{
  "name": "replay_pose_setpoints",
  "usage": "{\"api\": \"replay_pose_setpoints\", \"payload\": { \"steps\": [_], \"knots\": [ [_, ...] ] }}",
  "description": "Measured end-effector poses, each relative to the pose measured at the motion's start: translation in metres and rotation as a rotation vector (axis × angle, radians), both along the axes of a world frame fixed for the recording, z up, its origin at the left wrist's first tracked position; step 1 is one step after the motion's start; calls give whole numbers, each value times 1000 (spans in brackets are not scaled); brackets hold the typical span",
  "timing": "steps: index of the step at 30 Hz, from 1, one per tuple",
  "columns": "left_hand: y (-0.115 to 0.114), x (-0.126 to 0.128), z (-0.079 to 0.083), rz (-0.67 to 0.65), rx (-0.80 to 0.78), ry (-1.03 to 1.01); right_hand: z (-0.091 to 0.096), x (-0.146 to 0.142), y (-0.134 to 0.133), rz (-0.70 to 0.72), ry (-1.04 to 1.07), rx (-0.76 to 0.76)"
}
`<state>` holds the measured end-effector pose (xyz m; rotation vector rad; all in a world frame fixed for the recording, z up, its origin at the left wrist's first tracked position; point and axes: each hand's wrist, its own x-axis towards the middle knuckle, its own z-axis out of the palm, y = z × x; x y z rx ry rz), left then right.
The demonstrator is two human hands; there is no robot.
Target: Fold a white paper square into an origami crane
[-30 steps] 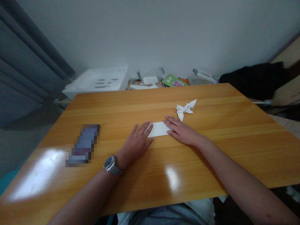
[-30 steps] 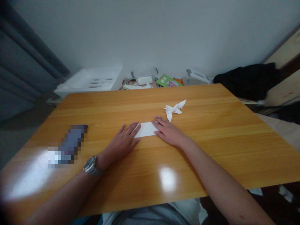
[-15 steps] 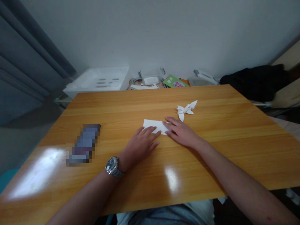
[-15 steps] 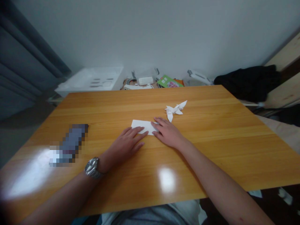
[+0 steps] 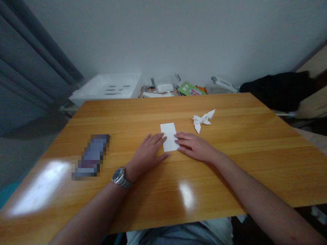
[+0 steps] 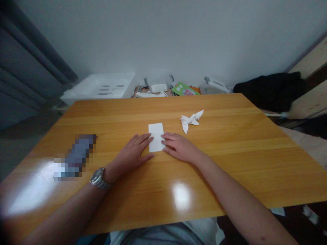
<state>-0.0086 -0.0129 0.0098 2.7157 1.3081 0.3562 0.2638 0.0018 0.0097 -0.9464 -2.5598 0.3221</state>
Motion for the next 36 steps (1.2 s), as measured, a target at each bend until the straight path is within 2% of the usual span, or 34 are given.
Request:
{"api": "replay_pose_setpoints", "payload": {
  "steps": [13, 23, 28, 36],
  "knots": [
    [7, -2, -4, 2, 44, -84, 1, 2, -2, 5, 25, -85],
    [6, -1, -2, 2, 55, -83, -8, 1, 1, 32, 90, -80],
    [3, -1, 4, -23, 55, -58, -9, -1, 0, 9, 127, -54],
    [7, 0, 0, -29, 51, -159, -1, -6, -3, -73, 217, -102]
  ]
}}
